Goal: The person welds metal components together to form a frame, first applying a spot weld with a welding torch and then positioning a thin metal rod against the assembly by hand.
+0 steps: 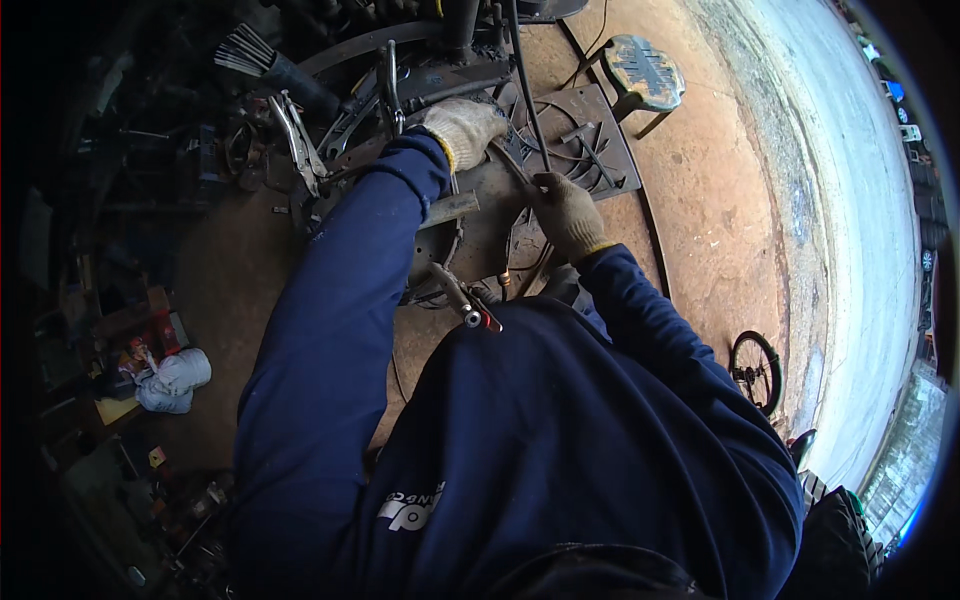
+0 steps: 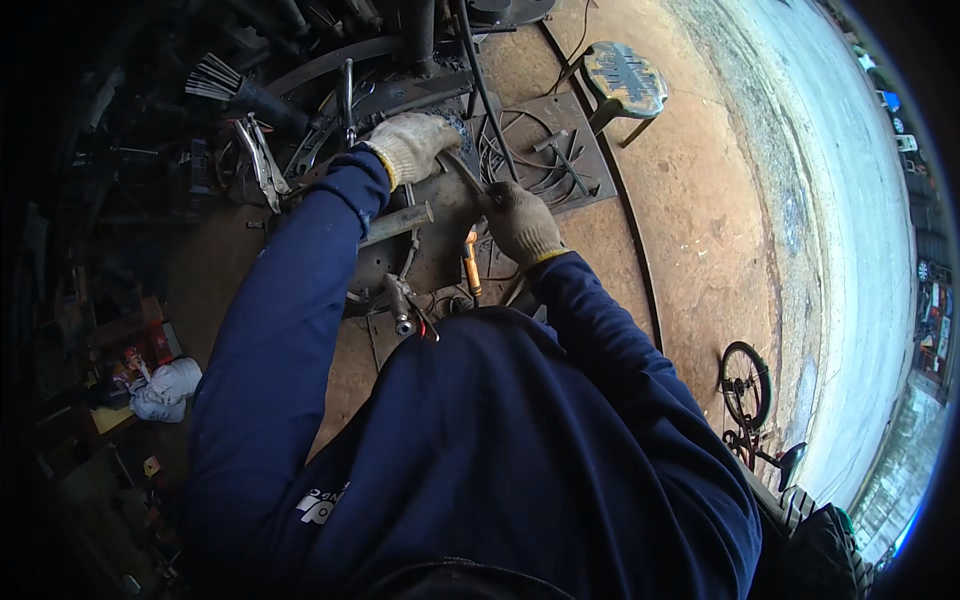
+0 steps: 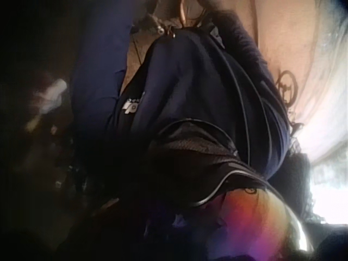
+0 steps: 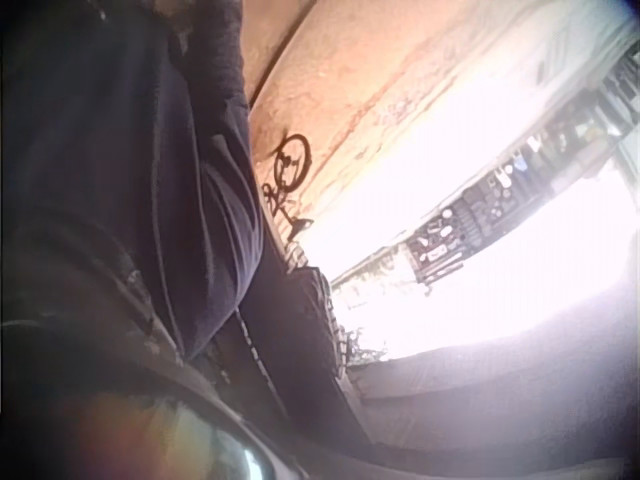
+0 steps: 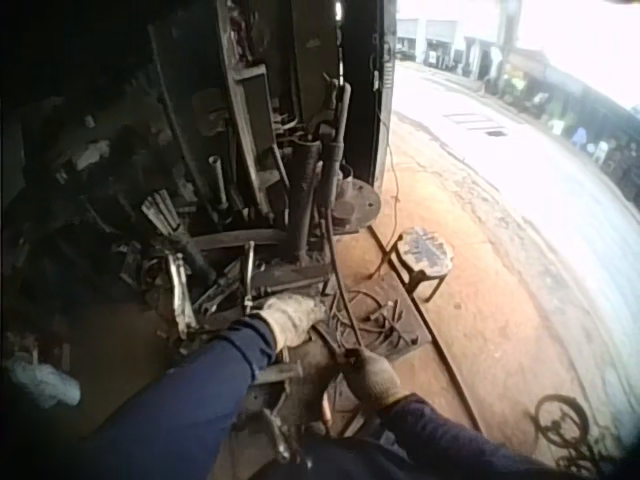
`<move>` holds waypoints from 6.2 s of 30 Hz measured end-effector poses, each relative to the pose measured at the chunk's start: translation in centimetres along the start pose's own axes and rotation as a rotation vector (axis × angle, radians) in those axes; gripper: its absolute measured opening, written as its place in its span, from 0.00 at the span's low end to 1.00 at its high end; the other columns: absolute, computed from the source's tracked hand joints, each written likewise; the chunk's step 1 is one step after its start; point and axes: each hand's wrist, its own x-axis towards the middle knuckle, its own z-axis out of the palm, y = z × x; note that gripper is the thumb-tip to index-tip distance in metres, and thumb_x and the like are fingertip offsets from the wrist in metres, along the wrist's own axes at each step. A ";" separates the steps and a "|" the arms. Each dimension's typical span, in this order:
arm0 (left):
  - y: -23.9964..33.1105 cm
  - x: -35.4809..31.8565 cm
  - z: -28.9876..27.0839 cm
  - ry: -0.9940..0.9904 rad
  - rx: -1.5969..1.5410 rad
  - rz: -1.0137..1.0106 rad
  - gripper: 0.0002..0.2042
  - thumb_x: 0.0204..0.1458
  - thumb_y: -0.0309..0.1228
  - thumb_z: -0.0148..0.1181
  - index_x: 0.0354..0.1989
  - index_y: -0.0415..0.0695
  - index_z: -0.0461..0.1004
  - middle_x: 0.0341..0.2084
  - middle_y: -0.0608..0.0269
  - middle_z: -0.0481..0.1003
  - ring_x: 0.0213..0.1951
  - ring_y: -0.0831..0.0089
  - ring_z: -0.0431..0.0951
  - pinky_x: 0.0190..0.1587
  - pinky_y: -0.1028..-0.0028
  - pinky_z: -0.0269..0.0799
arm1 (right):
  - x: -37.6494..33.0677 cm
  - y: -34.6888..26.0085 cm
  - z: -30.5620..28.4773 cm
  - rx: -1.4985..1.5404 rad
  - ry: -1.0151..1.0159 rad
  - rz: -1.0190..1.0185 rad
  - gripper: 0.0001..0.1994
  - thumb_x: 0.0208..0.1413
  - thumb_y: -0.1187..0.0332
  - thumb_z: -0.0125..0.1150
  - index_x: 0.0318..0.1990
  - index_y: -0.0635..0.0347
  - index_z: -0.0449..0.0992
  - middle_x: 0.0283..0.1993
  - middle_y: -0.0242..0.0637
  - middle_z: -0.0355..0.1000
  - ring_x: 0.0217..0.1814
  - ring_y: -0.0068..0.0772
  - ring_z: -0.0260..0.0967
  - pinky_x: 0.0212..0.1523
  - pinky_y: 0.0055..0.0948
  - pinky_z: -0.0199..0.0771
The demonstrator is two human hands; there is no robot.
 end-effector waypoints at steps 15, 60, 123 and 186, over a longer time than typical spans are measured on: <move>-0.2 -3.9 -3.9 0.282 -0.303 -0.114 0.21 0.59 0.37 0.61 0.61 0.48 0.74 0.59 0.55 0.73 0.61 0.56 0.74 0.65 0.61 0.70 | -0.3 3.2 1.3 0.580 0.072 0.081 0.15 0.67 0.62 0.59 0.52 0.64 0.78 0.43 0.37 0.79 0.46 0.26 0.74 0.47 0.27 0.73; 2.9 -21.5 6.7 0.727 -0.722 -0.786 0.14 0.57 0.44 0.61 0.36 0.46 0.81 0.32 0.50 0.82 0.38 0.49 0.83 0.41 0.54 0.79 | -18.5 -12.7 -4.7 0.545 0.208 -0.767 0.26 0.68 0.52 0.55 0.54 0.74 0.75 0.26 0.38 0.71 0.25 0.27 0.68 0.27 0.29 0.67; -7.1 -19.3 4.7 0.296 0.219 0.873 0.14 0.48 0.25 0.67 0.45 0.49 0.84 0.43 0.61 0.82 0.50 0.59 0.80 0.52 0.61 0.77 | -23.9 -3.3 22.4 0.368 0.643 0.218 0.19 0.56 0.65 0.74 0.54 0.58 0.81 0.41 0.40 0.77 0.38 0.29 0.76 0.38 0.28 0.79; -7.9 -24.0 8.8 0.849 -0.621 0.165 0.11 0.58 0.34 0.68 0.41 0.39 0.83 0.32 0.54 0.83 0.28 0.71 0.82 0.32 0.72 0.79 | -16.0 -12.8 20.1 -0.069 0.535 -0.074 0.09 0.55 0.62 0.66 0.39 0.54 0.85 0.33 0.42 0.78 0.36 0.49 0.78 0.36 0.44 0.77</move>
